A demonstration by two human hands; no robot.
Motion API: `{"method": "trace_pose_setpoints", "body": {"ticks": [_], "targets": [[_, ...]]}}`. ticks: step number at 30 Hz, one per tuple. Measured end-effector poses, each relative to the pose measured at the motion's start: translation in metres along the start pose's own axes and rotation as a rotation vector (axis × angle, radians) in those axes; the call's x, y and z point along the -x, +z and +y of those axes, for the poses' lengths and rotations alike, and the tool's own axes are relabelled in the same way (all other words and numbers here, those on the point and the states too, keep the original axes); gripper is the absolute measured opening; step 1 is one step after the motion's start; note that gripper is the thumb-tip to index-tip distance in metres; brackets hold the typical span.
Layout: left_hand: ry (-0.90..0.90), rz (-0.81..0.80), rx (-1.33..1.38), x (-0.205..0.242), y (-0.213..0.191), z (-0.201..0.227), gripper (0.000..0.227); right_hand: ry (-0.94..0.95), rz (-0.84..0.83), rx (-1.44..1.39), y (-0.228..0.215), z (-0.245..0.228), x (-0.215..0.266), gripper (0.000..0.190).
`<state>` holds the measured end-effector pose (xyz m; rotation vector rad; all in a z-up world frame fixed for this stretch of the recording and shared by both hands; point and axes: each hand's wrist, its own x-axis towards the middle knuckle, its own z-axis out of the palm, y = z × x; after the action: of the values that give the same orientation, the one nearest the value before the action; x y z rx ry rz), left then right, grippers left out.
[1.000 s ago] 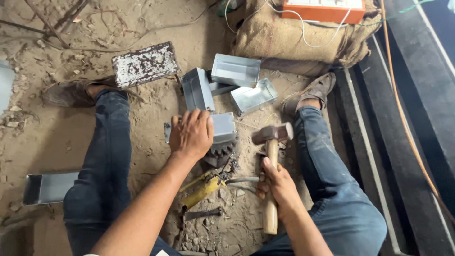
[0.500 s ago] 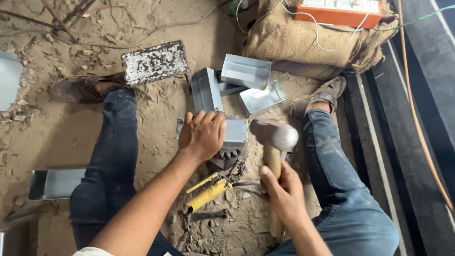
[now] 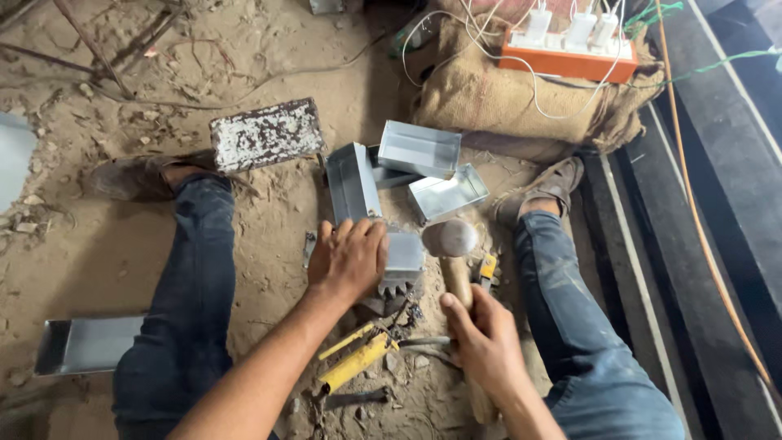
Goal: The person welds the seams of small rectangular metal boxes using a handheld welding torch, then uses a hammer to tap and flatten the welded joints. The person handles multiple metal boxes one at a time, repositioning them on a gear-shaped support during the process.
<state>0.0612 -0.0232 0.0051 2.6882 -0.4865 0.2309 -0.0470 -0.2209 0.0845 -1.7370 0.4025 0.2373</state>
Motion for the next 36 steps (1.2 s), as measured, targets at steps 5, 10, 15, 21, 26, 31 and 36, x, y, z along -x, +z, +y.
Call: {"method": "trace_pose_setpoints", "body": {"ticks": [5, 10, 15, 21, 26, 31, 36], "targets": [[-0.043, -0.151, -0.041, 0.012, 0.01, -0.005, 0.035, -0.045, -0.014, -0.061, -0.005, 0.004, -0.003, 0.024], [-0.041, -0.126, -0.038, -0.001, 0.008, -0.005, 0.035, 0.007, -0.013, -0.005, -0.001, 0.007, -0.021, 0.021], [-0.021, -0.109, -0.04, 0.006, 0.002, -0.006, 0.035, -0.075, -0.054, -0.189, -0.001, 0.009, -0.028, 0.023], [-0.057, -0.156, -0.04, 0.008, -0.004, 0.005, 0.038, 0.046, 0.039, 0.038, -0.014, 0.031, -0.032, 0.031], [-0.028, -0.367, 0.157, -0.012, -0.027, -0.007, 0.064, 0.219, 0.123, -0.034, -0.029, 0.055, -0.023, 0.037], [-0.006, -0.467, 0.189, -0.011, -0.048, -0.001, 0.066, 0.312, 0.147, -0.212, -0.04, 0.058, -0.019, 0.037], [0.017, -0.055, 0.551, 0.018, -0.066, 0.024, 0.055, 0.306, 0.131, -0.247, -0.043, 0.055, -0.022, 0.036]]}}
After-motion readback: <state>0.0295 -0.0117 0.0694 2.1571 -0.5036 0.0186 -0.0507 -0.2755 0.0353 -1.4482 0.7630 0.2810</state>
